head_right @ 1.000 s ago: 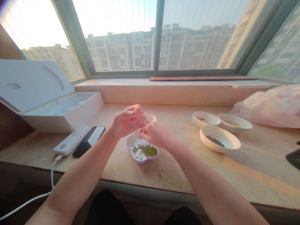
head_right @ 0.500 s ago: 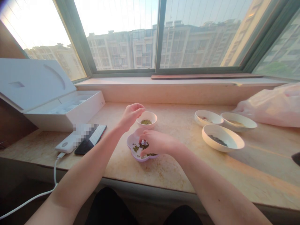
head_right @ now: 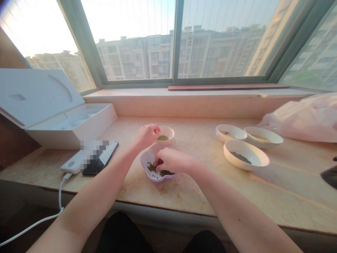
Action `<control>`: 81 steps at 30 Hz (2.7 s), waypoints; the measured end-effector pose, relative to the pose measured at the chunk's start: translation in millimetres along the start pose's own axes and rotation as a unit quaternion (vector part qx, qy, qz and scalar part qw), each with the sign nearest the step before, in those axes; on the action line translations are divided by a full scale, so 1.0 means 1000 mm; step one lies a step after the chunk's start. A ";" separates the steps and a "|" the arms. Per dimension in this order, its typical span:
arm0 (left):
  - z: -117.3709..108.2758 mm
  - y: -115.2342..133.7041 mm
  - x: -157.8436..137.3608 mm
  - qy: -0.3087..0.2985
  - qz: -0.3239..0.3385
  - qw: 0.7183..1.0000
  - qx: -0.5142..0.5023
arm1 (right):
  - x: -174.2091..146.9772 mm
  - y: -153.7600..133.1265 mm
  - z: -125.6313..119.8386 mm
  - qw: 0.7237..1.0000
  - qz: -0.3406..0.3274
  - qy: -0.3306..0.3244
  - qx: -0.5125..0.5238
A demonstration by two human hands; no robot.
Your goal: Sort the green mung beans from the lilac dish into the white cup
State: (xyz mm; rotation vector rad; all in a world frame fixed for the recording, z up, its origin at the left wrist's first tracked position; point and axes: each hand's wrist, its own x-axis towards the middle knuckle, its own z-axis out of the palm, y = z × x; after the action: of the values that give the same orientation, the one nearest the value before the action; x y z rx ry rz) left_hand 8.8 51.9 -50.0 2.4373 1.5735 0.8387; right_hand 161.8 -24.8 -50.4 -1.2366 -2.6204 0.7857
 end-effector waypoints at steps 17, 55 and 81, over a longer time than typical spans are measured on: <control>-0.003 -0.002 0.000 0.009 0.020 0.999 -0.033 | 0.008 0.001 0.004 0.992 -0.050 0.086 0.080; -0.019 0.025 -0.017 -0.134 0.183 0.973 -0.049 | -0.013 -0.003 -0.039 0.790 -0.150 0.141 0.578; -0.016 0.041 -0.035 -0.426 0.185 0.885 0.017 | 0.023 0.040 -0.014 0.903 0.043 0.414 0.104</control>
State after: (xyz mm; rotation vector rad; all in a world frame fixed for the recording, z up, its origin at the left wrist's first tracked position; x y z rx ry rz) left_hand 22.8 -0.5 -34.4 2.5811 0.8070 -0.2656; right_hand 178.6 19.4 -61.8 -1.2569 -1.7592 0.3937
